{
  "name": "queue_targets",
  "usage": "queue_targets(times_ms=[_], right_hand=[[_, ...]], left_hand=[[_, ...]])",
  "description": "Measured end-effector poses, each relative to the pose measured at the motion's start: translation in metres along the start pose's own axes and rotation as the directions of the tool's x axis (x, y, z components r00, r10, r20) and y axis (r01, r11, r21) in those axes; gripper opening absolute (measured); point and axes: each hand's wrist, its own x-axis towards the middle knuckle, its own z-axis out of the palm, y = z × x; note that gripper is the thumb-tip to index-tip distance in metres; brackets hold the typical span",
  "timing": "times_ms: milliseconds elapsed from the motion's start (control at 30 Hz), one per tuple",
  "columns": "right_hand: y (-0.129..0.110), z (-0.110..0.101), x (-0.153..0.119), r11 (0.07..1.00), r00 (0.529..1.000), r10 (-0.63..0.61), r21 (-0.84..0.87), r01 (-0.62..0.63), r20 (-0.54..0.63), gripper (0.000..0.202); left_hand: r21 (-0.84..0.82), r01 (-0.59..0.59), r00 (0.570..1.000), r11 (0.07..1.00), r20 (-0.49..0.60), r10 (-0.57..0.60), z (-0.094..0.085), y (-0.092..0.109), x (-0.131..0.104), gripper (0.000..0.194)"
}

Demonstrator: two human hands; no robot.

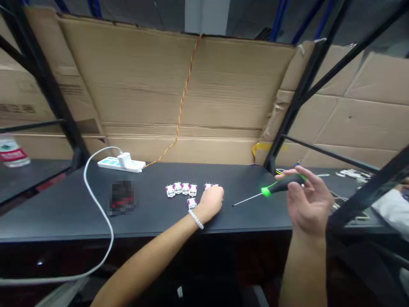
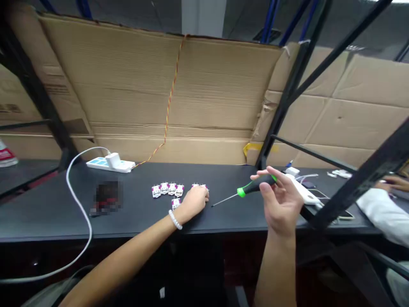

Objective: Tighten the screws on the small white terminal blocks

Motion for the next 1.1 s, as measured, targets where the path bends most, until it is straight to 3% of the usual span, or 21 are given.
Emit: queue_targets(times_ms=[633, 900, 1100], right_hand=[[0.0, -0.003, 0.004, 0.994, 0.996, 0.045, -0.093, -0.052, -0.072, 0.042], [-0.001, -0.002, 0.005, 0.996, 0.996, 0.039, -0.079, -0.045, -0.075, 0.045], [0.0, -0.003, 0.005, 0.995, 0.997, 0.029, -0.092, -0.036, -0.068, 0.044]], left_hand=[[-0.064, -0.026, 0.998, 0.998, 0.051, 0.029, -0.004, -0.01, -0.009, 0.019], [0.019, -0.033, 0.999, 0.999, 0.002, 0.033, -0.005, -0.006, -0.026, 0.035], [0.019, -0.071, 0.997, 0.997, -0.029, 0.071, -0.006, -0.009, -0.038, 0.034]])
